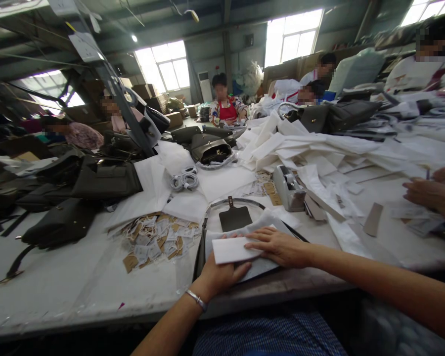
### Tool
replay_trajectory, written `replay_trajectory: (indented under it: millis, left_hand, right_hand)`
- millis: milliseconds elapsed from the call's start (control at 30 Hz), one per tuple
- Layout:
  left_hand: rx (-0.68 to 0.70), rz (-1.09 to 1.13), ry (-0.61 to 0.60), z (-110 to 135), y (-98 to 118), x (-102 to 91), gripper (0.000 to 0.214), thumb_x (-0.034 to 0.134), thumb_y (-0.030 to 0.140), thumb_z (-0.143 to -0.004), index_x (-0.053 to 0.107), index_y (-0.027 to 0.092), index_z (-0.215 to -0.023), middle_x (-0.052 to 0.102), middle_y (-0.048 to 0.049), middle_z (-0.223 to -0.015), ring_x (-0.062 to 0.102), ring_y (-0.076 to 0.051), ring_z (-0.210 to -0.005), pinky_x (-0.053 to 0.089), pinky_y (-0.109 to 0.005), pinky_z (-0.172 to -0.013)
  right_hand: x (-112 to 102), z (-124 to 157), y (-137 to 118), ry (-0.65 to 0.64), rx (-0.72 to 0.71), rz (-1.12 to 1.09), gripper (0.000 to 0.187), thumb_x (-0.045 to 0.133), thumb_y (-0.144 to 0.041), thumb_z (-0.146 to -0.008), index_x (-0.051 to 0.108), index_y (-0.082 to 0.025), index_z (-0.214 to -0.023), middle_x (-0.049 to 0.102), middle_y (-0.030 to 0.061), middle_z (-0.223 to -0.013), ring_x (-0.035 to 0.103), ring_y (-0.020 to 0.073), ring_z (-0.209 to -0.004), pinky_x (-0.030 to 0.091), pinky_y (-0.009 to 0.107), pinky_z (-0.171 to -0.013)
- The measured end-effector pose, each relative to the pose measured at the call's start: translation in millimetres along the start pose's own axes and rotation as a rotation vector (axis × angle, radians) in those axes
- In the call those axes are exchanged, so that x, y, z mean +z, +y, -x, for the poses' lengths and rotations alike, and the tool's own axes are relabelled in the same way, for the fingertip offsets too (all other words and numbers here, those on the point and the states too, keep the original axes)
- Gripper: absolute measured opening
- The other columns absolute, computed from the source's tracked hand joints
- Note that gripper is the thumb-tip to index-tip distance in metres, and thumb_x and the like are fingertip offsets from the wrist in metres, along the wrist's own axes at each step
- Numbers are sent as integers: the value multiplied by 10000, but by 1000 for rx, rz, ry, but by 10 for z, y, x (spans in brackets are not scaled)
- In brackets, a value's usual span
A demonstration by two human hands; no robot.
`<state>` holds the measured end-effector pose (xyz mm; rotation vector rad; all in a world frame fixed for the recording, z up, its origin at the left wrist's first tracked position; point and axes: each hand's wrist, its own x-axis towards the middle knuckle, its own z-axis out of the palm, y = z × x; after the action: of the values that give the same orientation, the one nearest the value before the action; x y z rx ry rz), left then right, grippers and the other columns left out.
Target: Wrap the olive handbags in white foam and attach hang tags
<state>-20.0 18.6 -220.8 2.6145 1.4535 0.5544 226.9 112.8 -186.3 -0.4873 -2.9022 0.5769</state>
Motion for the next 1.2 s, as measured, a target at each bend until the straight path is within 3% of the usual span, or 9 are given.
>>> replay_trajectory:
  millis: [200,333,433,567,667,767,900,1000,1200]
  left_hand:
    - [-145,75,-102,3,45,-16,556,491,556,-949,548,220,-1389,619,-82,-1373,534,-276,-1313,393,-441,-1144]
    - [-136,65,-123,-30,64,-74,544,468,565,-955,539,255,-1396,615,-76,-1378,561,-275,-1278,405,-463,-1124]
    - [-74,40,-127,-61,49,-117,584,426,589,-964,461,277,-1456,467,-70,-1522,432,-275,-1400,296,-502,-1189]
    - [-54,29,-153,-65,14,-120,613,391,611,-969,420,277,-1481,368,-59,-1580,334,-254,-1461,230,-498,-1220]
    - [-48,22,-144,-58,6,-108,609,401,609,-967,418,283,-1481,375,-52,-1576,345,-254,-1456,245,-500,-1215]
    - [-42,16,-116,-58,13,-107,599,432,587,-964,421,280,-1479,394,-57,-1566,367,-258,-1444,263,-503,-1207]
    - [-43,32,-101,-62,17,-110,604,464,576,-954,431,266,-1472,406,-68,-1560,373,-266,-1440,262,-507,-1207]
    - [-43,50,-92,-59,11,-106,605,485,563,-950,437,257,-1469,420,-76,-1552,375,-270,-1438,256,-502,-1209]
    - [-51,85,-58,-58,22,-119,567,497,543,-949,471,260,-1440,474,-68,-1516,408,-270,-1412,259,-496,-1204]
  right_hand:
    - [-123,-64,11,-46,-8,36,504,541,-350,-951,496,-298,-1450,511,122,-1478,518,312,-1300,383,517,-1075]
    - [-227,-154,119,-18,-3,133,568,590,-368,-914,468,-319,-1467,565,98,-1421,557,307,-1236,424,492,-1039]
    - [-390,-287,374,95,128,267,537,576,-365,-925,487,-324,-1453,561,82,-1424,549,300,-1238,425,465,-1044]
    - [-575,-564,731,328,423,305,565,646,-329,-883,533,-189,-1419,445,169,-1514,398,367,-1380,288,541,-1141]
    - [-523,-833,814,337,450,179,528,678,-317,-862,587,-157,-1357,525,180,-1448,456,342,-1352,330,487,-1136]
    - [-339,-1120,786,284,433,61,425,664,-313,-876,650,-166,-1275,721,137,-1179,667,285,-1104,505,383,-976]
    - [-174,-1333,701,283,427,-127,414,607,-217,-888,639,-171,-1298,783,76,-1000,733,246,-945,579,345,-849]
    - [-201,-1215,573,314,379,-238,408,546,-191,-907,641,-198,-1304,759,46,-1116,714,226,-1027,560,361,-932]
    - [-266,-591,186,305,143,-397,273,586,-316,-939,747,-249,-1148,739,36,-1169,680,220,-1094,518,346,-1003]
